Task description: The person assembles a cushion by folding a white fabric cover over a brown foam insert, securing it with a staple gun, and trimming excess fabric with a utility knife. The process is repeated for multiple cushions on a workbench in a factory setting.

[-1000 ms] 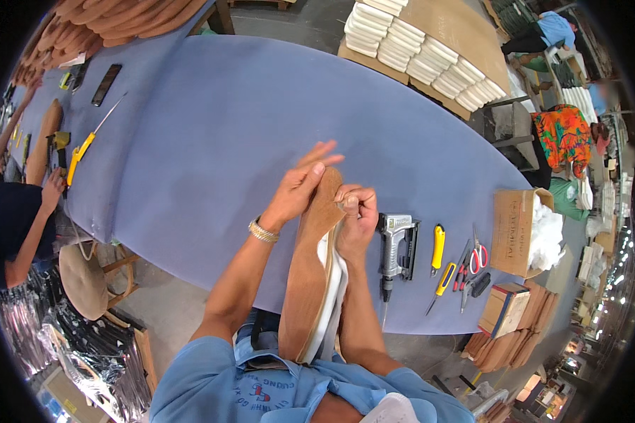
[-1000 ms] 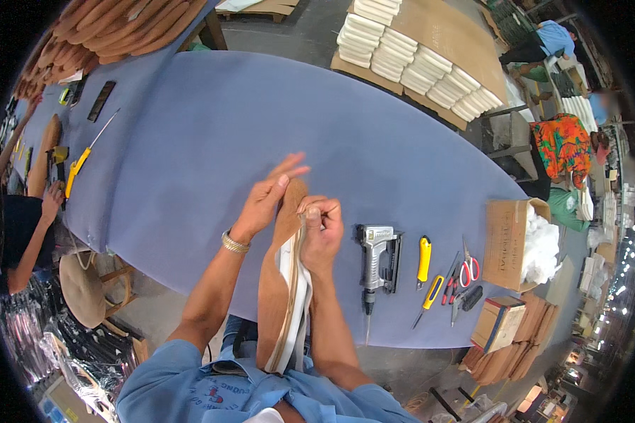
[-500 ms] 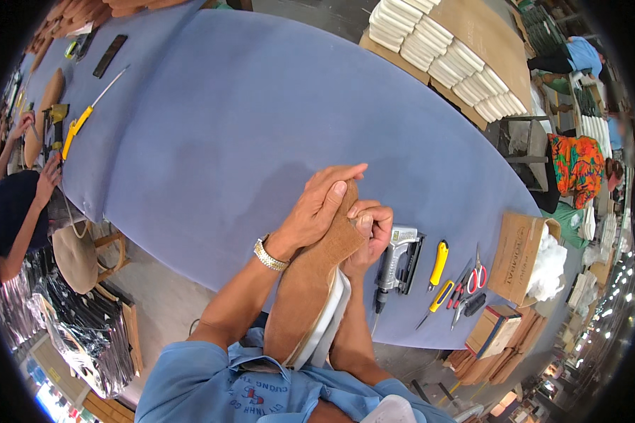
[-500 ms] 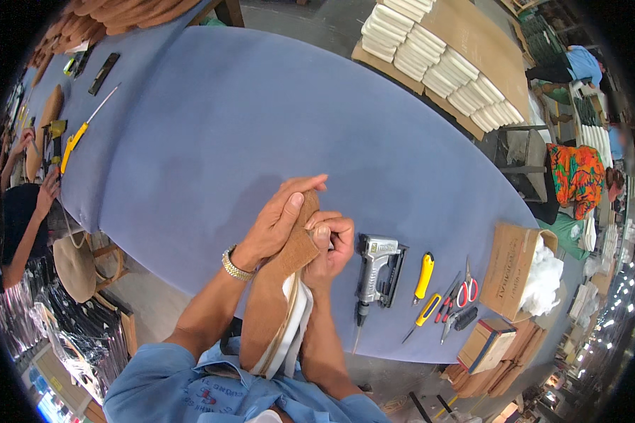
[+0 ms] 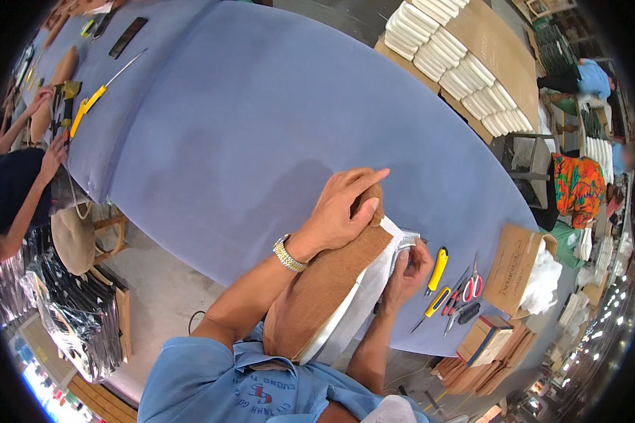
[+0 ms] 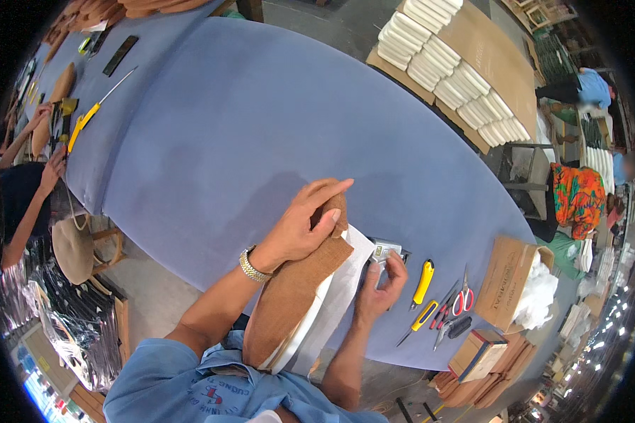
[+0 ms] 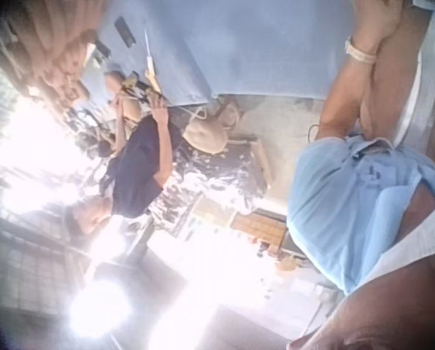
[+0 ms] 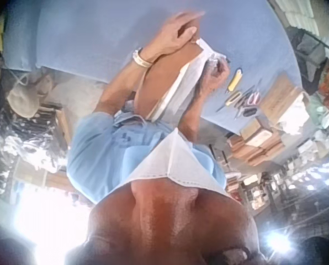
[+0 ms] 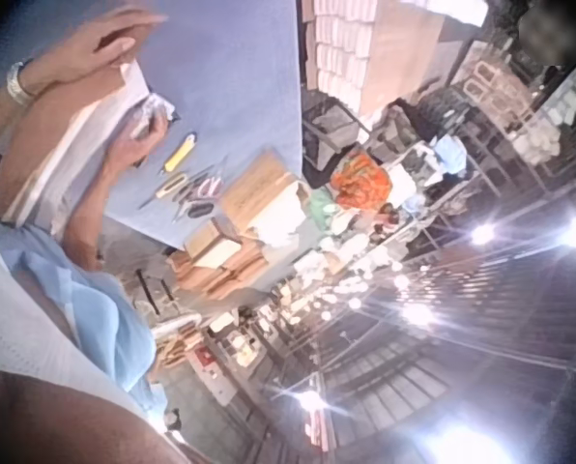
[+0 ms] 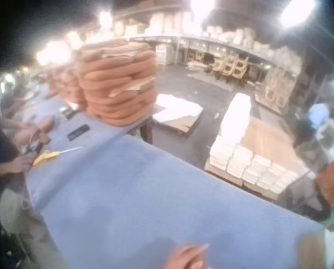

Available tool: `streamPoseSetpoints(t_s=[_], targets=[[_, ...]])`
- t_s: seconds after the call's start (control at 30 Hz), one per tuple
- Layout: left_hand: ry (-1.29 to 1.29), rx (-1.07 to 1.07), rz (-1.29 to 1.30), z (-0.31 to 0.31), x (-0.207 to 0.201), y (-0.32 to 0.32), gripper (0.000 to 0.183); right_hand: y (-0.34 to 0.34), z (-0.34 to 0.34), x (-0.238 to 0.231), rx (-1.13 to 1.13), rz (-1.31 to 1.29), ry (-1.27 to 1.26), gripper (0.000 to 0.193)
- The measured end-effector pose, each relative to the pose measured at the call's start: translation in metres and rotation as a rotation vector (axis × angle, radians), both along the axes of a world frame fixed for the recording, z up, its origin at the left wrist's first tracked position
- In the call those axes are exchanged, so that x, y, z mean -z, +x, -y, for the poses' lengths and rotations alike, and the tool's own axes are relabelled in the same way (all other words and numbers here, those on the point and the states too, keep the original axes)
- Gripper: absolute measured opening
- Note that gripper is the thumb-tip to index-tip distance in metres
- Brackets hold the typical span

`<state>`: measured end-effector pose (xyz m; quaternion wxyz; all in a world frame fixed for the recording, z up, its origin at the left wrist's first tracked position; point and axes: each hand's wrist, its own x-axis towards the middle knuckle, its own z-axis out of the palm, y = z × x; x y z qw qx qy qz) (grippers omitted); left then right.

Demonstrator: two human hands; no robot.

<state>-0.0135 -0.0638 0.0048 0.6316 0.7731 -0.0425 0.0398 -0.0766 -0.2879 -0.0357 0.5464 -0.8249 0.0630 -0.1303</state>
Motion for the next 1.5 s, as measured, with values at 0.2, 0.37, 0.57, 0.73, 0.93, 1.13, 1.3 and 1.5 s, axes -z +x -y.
streamPoseSetpoints(t_s=[0.2, 0.37, 0.57, 0.73, 0.93, 1.13, 1.3, 1.5], targets=[[0.003, 0.005, 0.003, -0.001, 0.000, -0.002, 0.057, -0.033, 0.056, 0.064, 0.042, -0.365, -0.584, 0.081], [-0.011, -0.004, 0.015, -0.007, 0.006, -0.003, 0.061, -0.010, 0.064, 0.061, -0.061, -0.197, -0.775, 0.088], [-0.049, -0.017, -0.033, -0.009, 0.008, -0.004, 0.064, 0.035, 0.039, -0.097, -0.092, -0.386, 0.213, 0.079], [-0.165, 0.008, -0.044, -0.011, 0.008, -0.003, 0.074, 0.073, 0.009, -0.157, -0.635, -0.316, -0.026, 0.073], [-0.094, 0.064, -0.020, -0.016, 0.005, -0.002, 0.081, 0.108, -0.012, -0.164, -0.996, -0.155, -0.368, 0.080], [-0.138, 0.060, 0.007, -0.017, 0.010, -0.001, 0.086, 0.125, -0.019, -0.166, -1.140, -0.213, -0.394, 0.084], [-0.077, 0.105, 0.016, -0.021, 0.015, 0.002, 0.089, 0.140, -0.023, -0.174, -1.209, -0.300, -0.488, 0.087], [-0.153, 0.257, 0.023, -0.045, 0.021, 0.022, 0.056, 0.155, -0.030, -0.171, -1.256, -0.341, -0.486, 0.088]])
